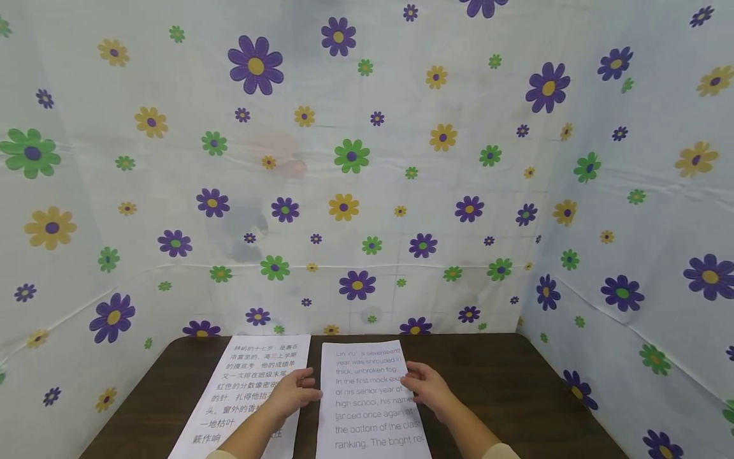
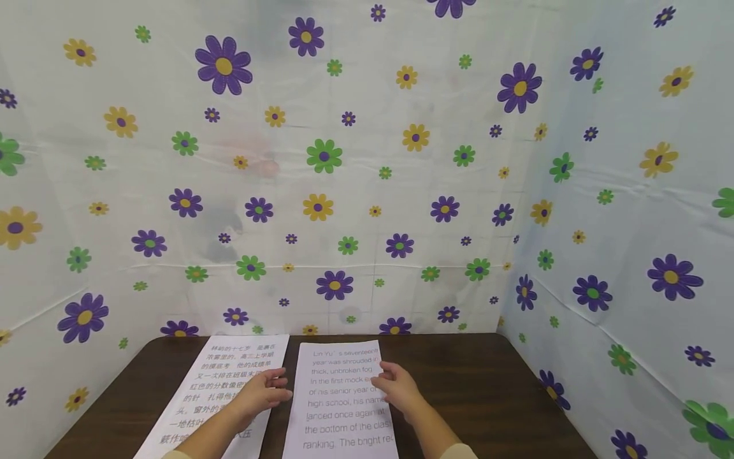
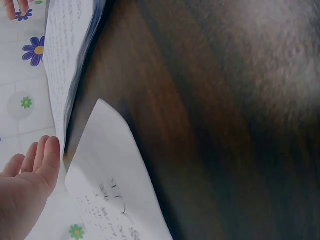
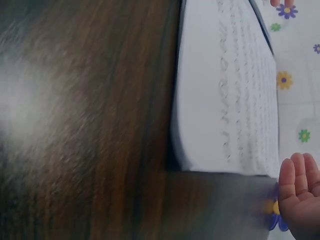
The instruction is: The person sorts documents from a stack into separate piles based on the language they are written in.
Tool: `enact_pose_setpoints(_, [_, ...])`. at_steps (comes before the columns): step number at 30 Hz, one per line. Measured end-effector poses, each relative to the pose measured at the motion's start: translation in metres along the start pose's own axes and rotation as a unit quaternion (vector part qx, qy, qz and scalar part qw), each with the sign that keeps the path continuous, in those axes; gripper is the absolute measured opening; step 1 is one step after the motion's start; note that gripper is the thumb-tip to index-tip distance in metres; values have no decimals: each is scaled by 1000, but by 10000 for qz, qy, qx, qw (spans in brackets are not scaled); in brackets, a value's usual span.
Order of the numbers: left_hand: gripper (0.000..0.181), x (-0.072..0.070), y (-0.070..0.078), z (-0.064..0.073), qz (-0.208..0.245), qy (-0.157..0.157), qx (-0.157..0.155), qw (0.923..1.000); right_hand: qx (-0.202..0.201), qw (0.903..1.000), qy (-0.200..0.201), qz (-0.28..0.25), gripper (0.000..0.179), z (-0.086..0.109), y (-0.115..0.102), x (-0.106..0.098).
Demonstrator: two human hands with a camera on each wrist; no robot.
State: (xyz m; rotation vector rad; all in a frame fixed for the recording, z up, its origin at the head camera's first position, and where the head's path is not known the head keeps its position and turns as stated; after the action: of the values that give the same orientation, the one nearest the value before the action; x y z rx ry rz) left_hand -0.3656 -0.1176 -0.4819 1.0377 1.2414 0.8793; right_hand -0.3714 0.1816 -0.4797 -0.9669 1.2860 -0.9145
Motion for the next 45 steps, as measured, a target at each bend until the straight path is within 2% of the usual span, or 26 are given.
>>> enact_pose_setpoints(4, [74, 7, -7, 0, 109, -136, -189, 9997, 259, 9994, 117, 212, 58, 0, 12, -5])
enact_pose_setpoints(9, [73, 17, -11, 1, 182, -307, -405, 9985, 888, 9940, 343, 547, 55, -1, 28, -12])
enact_pose_setpoints(15, [72, 23, -17, 2, 149, -409, -654, 9969, 1204, 9904, 218, 651, 52, 4, 34, -10])
enact_pose_setpoints(23, [72, 26, -18, 2, 389, -388, -702, 9960, 1235, 9895, 327, 674, 50, 1, 38, -3])
enact_pose_setpoints(29, [72, 27, -18, -1, 493, -233, -657, 9963, 1050, 9905, 574, 679, 40, -3, 41, 2])
enact_pose_setpoints(37, [68, 22, -27, -8, -172, 296, -319, 9989, 736, 9936, 760, 383, 35, -6, 42, 7])
enact_pose_setpoints(45, [65, 18, -30, -11, -292, 671, -333, 9968, 608, 9922, 1056, 254, 36, -8, 43, 6])
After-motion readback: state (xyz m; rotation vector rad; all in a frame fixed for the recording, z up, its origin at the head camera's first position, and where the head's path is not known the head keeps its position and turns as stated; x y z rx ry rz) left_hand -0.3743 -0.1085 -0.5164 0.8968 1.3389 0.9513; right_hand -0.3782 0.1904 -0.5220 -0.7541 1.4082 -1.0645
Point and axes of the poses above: each hand's wrist, its own z-axis away from the middle knuckle, its own x-axis out of the palm, y = z × x, the point moved 6 cm from there along -z, towards the middle knuckle, and after that the axes turned 2 degrees about x, right-handed, at the moved point
